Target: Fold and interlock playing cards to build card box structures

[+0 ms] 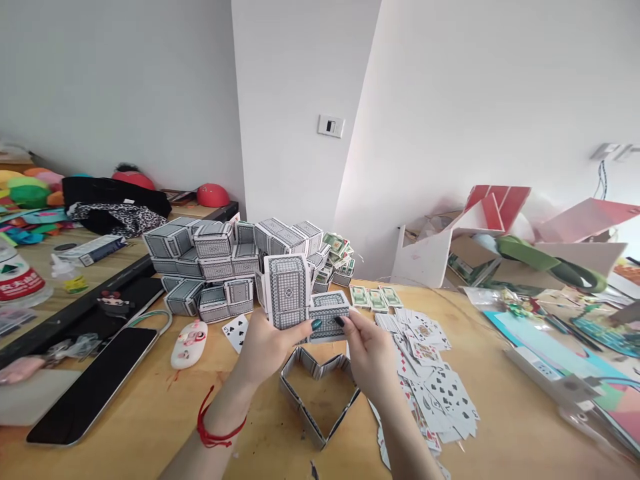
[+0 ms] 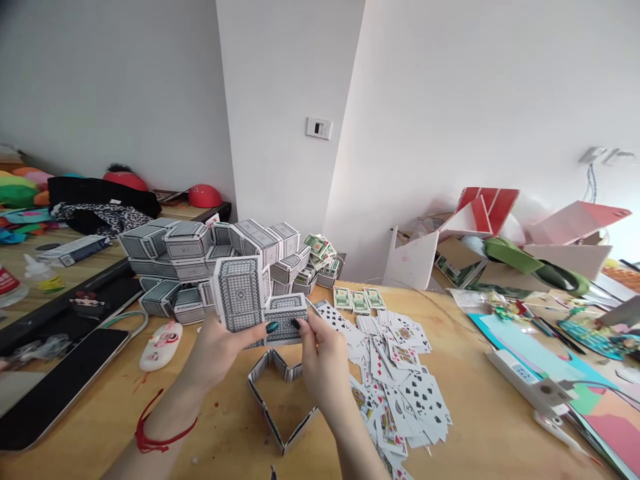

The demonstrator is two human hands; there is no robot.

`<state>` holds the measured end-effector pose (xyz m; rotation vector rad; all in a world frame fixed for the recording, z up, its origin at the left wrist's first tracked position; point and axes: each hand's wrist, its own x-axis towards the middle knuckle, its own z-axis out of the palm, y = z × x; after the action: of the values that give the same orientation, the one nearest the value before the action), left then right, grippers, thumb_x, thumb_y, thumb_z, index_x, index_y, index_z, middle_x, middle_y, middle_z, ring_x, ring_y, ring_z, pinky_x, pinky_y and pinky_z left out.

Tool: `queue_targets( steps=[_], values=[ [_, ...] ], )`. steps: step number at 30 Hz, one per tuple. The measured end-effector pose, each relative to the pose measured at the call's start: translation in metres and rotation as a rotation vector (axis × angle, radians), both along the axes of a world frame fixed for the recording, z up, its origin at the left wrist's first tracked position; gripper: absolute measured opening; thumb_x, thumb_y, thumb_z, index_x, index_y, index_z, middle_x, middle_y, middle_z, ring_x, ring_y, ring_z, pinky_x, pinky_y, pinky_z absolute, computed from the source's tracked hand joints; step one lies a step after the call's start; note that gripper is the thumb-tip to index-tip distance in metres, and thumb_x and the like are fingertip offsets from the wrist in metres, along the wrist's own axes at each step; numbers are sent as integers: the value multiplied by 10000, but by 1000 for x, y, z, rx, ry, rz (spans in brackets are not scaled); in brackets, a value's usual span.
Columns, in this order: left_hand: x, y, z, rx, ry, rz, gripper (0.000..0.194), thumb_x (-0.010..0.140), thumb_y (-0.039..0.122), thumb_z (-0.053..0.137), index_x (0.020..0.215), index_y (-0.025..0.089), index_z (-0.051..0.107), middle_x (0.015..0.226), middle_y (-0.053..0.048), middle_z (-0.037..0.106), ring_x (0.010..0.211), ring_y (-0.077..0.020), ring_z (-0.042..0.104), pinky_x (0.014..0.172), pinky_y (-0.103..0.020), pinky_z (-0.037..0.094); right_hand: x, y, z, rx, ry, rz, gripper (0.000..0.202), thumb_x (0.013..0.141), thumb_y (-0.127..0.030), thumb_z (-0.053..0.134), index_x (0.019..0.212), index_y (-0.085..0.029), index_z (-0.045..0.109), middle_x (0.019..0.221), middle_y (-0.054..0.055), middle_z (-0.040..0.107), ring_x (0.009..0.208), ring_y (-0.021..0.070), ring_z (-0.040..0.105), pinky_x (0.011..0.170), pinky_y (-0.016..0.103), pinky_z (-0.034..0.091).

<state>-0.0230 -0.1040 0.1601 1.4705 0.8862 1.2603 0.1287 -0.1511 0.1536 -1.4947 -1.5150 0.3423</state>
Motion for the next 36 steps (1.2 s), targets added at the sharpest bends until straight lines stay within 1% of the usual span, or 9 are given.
queue_targets(
  steps=[4, 8, 12, 14, 17, 20, 23, 30, 36],
  values=[
    [1, 5, -6, -99, -72, -61, 280, 668, 210, 685, 942, 164, 652, 1003, -58, 688, 916, -226, 628, 820, -333, 497, 5, 1, -3, -35, 50, 19, 331, 850, -340, 412, 557, -196, 353, 489, -53, 284, 484, 101, 272, 453, 219, 232],
    [1, 7, -9, -148, -87, -117, 286, 662, 213, 697, 940, 166, 652, 968, -58, 703, 902, -223, 633, 834, -341, 493, 11, 4, -1, -103, 212, 153, 347, 853, -371, 446, 559, -192, 401, 513, -40, 349, 505, 109, 337, 473, 227, 279],
    [-3, 9, -7, -210, -139, -196, 366, 648, 206, 713, 1006, 180, 642, 988, -58, 701, 911, -227, 636, 827, -340, 493, 17, 8, 4, -207, 567, 526, 173, 820, -356, 555, 869, -195, 592, 749, 24, 594, 674, 151, 541, 625, 268, 442],
    [-6, 12, -7, -264, -188, -233, 392, 639, 207, 722, 1022, 186, 641, 981, -58, 705, 910, -231, 641, 827, -340, 492, 19, 10, 5, -229, 734, 623, 300, 769, -319, 637, 1042, -212, 577, 898, 53, 635, 775, 170, 590, 700, 298, 477],
    [-11, 19, -9, -345, -255, -266, 366, 618, 209, 739, 975, 185, 660, 956, -59, 713, 899, -240, 648, 818, -341, 497, 22, 12, 3, -204, 865, 578, 408, 691, -244, 725, 1072, -217, 581, 910, 52, 659, 799, 166, 615, 715, 297, 503],
    [-16, 25, -11, -402, -306, -293, 337, 597, 205, 753, 921, 168, 670, 961, -71, 712, 909, -252, 647, 795, -338, 505, 24, 12, 2, -180, 884, 511, 250, 672, -209, 740, 898, -186, 635, 799, 33, 672, 714, 139, 619, 637, 255, 513],
    [-20, 30, -14, -436, -327, -311, 386, 567, 197, 769, 935, 151, 662, 974, -91, 707, 915, -264, 646, 763, -331, 512, 25, 8, 4, -214, 894, 513, 144, 693, -232, 723, 777, -157, 633, 705, 27, 671, 618, 119, 612, 573, 239, 518],
    [-23, 35, -23, -492, -363, -354, 380, 565, 183, 769, 928, 137, 666, 961, -105, 708, 897, -264, 655, 742, -326, 526, 21, 2, 12, -303, 889, 545, 204, 712, -301, 699, 804, -145, 606, 685, 26, 673, 611, 123, 638, 561, 232, 536],
    [-20, 32, -19, -469, -294, -351, 437, 539, 187, 789, 952, 141, 653, 877, -92, 724, 896, -270, 655, 795, -375, 517, 20, 6, 4, -309, 795, 512, 257, 685, -353, 702, 732, -150, 550, 587, -7, 626, 454, 93, 573, 398, 184, 474]
  ],
)
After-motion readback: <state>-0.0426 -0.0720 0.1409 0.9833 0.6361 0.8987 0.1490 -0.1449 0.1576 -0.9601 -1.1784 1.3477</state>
